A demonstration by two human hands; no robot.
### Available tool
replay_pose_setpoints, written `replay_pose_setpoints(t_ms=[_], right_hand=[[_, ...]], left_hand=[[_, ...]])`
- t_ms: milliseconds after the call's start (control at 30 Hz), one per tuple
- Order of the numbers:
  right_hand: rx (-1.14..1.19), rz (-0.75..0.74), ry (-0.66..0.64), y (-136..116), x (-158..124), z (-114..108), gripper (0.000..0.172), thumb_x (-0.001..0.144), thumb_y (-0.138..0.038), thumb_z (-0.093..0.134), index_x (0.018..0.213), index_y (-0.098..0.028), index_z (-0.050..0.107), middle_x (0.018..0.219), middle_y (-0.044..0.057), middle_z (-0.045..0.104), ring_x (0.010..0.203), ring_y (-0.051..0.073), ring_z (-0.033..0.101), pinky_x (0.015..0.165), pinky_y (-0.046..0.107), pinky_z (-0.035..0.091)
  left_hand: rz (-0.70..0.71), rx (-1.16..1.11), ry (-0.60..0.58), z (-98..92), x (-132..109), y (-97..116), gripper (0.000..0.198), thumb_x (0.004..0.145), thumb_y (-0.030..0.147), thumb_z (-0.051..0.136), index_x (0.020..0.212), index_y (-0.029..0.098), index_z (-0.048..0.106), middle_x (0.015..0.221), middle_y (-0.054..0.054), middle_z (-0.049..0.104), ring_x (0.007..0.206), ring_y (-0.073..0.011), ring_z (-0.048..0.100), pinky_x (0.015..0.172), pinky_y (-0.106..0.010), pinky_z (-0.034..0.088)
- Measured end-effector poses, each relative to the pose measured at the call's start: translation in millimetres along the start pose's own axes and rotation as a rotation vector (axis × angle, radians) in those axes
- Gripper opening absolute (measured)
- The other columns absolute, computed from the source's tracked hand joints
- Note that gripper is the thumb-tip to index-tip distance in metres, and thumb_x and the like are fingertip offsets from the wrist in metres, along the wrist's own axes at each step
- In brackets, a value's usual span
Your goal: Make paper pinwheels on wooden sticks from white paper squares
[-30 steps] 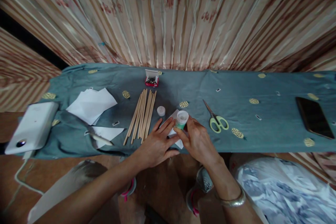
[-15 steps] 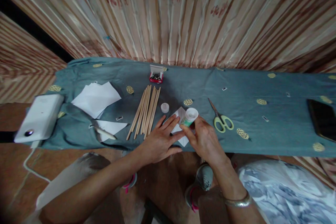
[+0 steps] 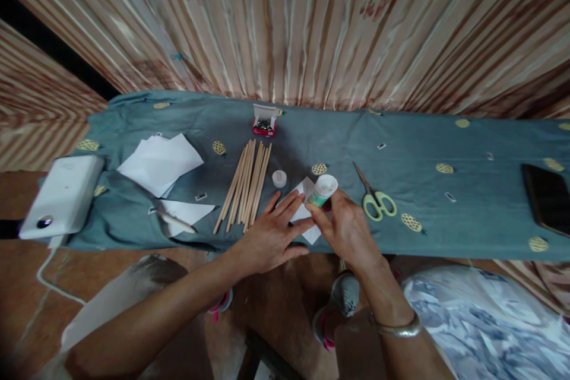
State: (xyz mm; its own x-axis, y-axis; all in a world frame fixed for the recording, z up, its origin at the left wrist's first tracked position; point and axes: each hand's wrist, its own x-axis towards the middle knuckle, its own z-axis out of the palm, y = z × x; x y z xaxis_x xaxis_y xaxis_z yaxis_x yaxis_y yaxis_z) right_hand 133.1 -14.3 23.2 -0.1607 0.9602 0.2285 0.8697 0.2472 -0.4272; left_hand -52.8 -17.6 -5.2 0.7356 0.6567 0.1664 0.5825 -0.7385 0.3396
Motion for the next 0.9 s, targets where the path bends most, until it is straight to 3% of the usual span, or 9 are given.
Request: replay_pose_setpoints(t_ms=[567,900], right_hand=[[0.027,-0.009,0.02,-1.0,4.1,4.6,0.035,0.09,-0.052,0.045,0.088,-0.018,0.053,0.067,0.005,0.064,0.056,0.02,0.061,0.05,0.028,0.04],[0.035,-0.038,-0.025,-2.3,4.6,4.2,0.03,0.09,-0.046,0.049,0.091,-0.016,0.053,0.068,0.005,0.063,0.062,0.021,0.063,0.054,0.028,0.043]], left_hand=[[-0.012,-0.022,-0.005,-1.9,0.9,1.1,0.056,0.082,0.051,0.059,0.128,0.021,0.05,0.152,-0.018,0.031,0.142,-0.0314,0.025,0.113,-0.054,0.02],[-0.011,-0.033,-0.004,0.4,1.3,0.1,0.053,0.082,0.052,0.06,0.124,0.02,0.055,0.15,-0.019,0.034,0.142,-0.0323,0.025,0.114,-0.054,0.018]])
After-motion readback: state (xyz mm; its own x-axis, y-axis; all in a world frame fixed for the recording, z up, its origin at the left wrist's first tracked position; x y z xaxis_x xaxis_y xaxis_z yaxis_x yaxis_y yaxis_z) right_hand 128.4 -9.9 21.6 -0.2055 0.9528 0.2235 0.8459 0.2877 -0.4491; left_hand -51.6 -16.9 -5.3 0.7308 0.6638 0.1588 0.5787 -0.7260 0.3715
